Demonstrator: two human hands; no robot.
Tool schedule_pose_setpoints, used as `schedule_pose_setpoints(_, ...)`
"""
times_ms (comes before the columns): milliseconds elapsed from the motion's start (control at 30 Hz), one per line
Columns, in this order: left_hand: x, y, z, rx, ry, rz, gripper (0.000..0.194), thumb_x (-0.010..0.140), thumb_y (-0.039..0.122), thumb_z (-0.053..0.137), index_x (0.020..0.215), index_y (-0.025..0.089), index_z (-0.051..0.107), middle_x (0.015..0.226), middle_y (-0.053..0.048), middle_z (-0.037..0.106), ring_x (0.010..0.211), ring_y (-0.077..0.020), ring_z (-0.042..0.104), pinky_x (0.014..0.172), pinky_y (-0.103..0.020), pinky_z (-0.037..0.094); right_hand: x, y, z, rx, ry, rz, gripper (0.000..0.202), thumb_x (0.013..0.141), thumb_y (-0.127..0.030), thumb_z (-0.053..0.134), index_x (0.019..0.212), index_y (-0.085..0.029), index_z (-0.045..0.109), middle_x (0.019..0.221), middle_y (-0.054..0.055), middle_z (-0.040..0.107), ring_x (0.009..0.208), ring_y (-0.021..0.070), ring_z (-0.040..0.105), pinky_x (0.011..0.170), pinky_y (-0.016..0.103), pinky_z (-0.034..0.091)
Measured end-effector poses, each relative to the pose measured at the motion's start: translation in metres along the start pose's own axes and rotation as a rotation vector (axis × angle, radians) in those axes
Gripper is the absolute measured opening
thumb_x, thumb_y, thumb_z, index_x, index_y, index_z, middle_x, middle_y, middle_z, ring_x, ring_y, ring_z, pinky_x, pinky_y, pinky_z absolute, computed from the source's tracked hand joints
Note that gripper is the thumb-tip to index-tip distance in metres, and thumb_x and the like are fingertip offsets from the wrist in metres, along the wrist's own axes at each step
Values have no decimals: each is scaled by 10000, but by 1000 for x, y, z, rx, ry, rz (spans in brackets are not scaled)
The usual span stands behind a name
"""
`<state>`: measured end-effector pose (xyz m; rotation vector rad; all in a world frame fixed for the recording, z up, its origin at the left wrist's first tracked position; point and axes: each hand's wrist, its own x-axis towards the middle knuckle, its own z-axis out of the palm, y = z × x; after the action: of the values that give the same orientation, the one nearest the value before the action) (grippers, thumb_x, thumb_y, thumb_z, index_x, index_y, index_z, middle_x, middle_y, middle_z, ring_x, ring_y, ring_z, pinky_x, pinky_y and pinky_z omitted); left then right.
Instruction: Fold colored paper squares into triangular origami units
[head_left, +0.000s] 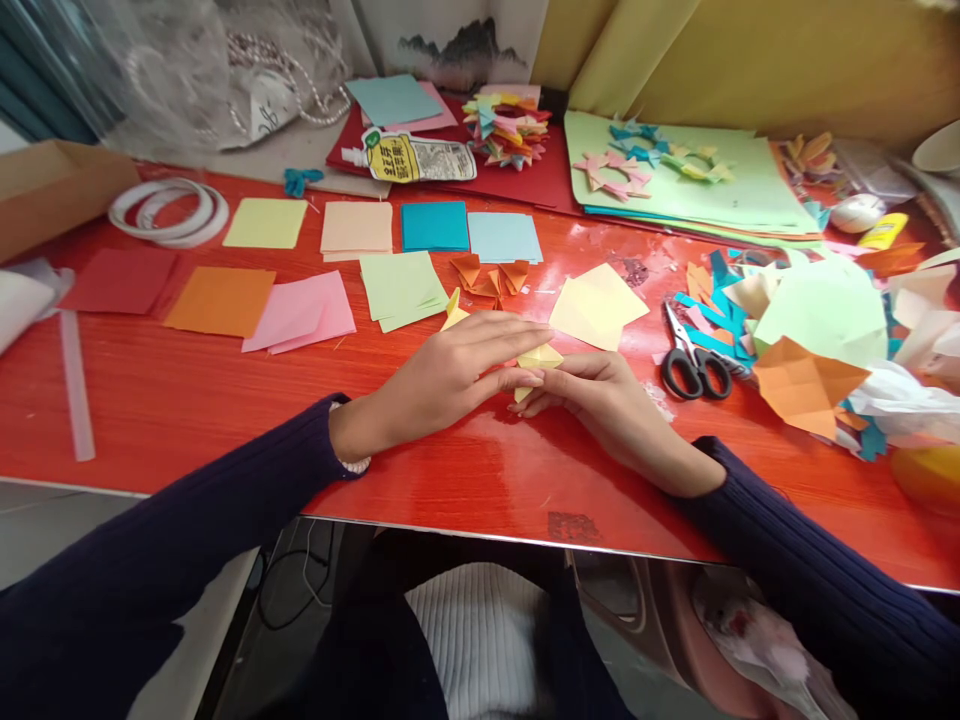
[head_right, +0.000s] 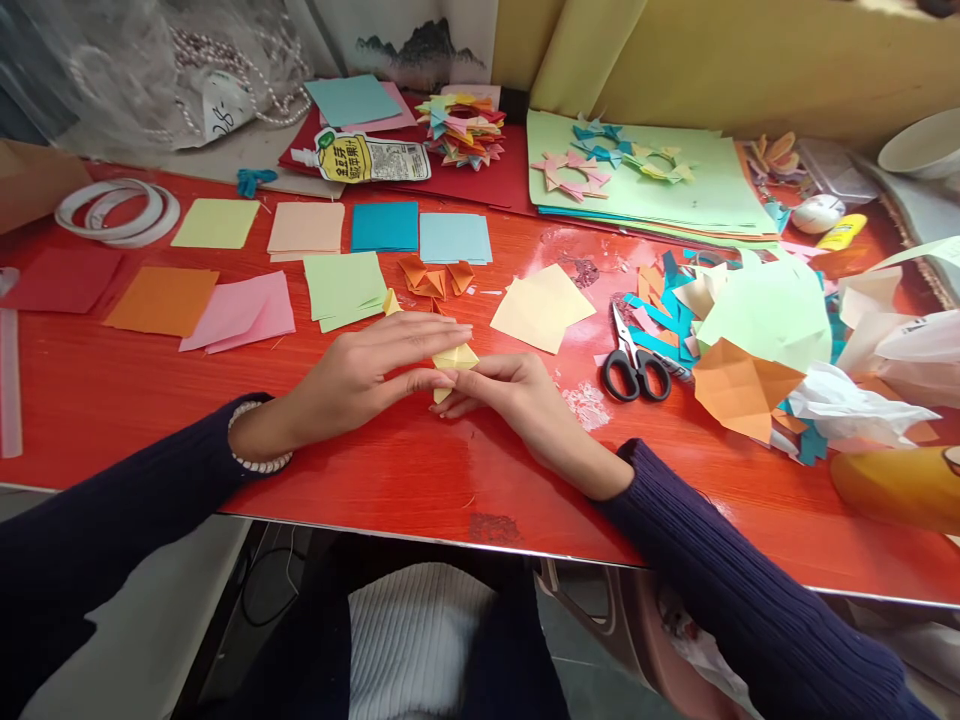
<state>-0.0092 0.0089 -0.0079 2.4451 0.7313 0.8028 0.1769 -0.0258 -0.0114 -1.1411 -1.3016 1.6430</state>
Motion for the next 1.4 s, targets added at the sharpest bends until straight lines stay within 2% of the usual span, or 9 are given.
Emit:
schedule_pose_setpoints(267, 0, 5, -4, -115, -19, -178, 261, 886, 276, 518, 1126, 216, 599, 1047, -20, 677, 945, -145, 611, 856, -282, 461, -2, -1, 0, -86, -9, -66, 203, 830, -364, 587, 809, -214, 722, 855, 17, 713, 837, 162, 655, 821, 315, 509)
schedule_pose_setpoints(433, 2, 7, -4, -244, 79, -314, 216, 866, 299, 550, 1050, 209, 618, 999, 0, 673, 902, -122, 609, 810, -236, 457, 0, -3, 1, -149, 102, -130, 191, 821, -365, 598, 880, -196, 665, 847, 24, 679, 739, 138, 642, 705, 284, 544)
schedule_pose_setpoints(500, 3, 7, -4, -313, 103, -332, 203, 856, 290, 563, 1031, 203, 617, 999, -7, 656, 908, -121, 600, 797, -229, 463, 1, -3, 1, -101, 123, -150, 208, 796, -349, 634, 942, -201, 623, 906, 27, 667, 783, 143, 641, 697, 283, 552)
schedule_pose_setpoints(633, 4, 8, -3, -326, 116, -315, 155, 842, 270, 580, 979, 223, 634, 985, -6, 617, 925, -123, 568, 796, -234, 463, 2, -3, 2, -39, 11, -119, 292, 802, -347, 627, 1059, -215, 584, 1021, 43, 648, 920, 162, 629, 758, 302, 551)
schedule_pose_setpoints(733, 4, 7, -2, -285, 136, -327, 155, 832, 306, 595, 952, 220, 643, 881, 3, 613, 831, -115, 559, 757, -238, 451, 2, -4, 2, -59, -20, -117, 242, 816, -342, 610, 1009, -197, 620, 976, 44, 665, 875, 151, 640, 760, 292, 541)
schedule_pose_setpoints(867, 3, 7, 0, -453, 137, -392, 210, 841, 315, 584, 1008, 188, 595, 885, -7, 624, 805, -109, 574, 697, -223, 455, 2, -3, 0, 16, -48, -104, 213, 822, -315, 609, 987, -181, 621, 909, 40, 669, 726, 129, 656, 691, 282, 548)
schedule_pose_setpoints(1067, 3, 6, 3, -482, 148, -438, 181, 830, 324, 593, 930, 174, 579, 875, -12, 619, 785, -112, 582, 688, -230, 454, 4, 0, -1, 144, -83, -60, 202, 828, -312, 606, 977, -176, 624, 902, 38, 671, 742, 123, 661, 701, 258, 543)
schedule_pose_setpoints(1267, 4, 2, 5, -601, 52, -501, 192, 820, 316, 590, 928, 157, 587, 848, -14, 623, 747, -107, 579, 691, -230, 465, 4, -3, 2, -4, -44, 21, 173, 782, -285, 658, 879, -142, 645, 814, 24, 657, 692, 103, 632, 669, 233, 528)
schedule_pose_setpoints(1400, 5, 1, 2, -576, 60, -530, 229, 830, 363, 571, 844, 140, 619, 769, -7, 619, 662, -89, 556, 644, -221, 441, 4, -4, 1, -70, 16, 22, 177, 796, -291, 641, 865, -129, 653, 790, 30, 659, 675, 100, 629, 661, 227, 524)
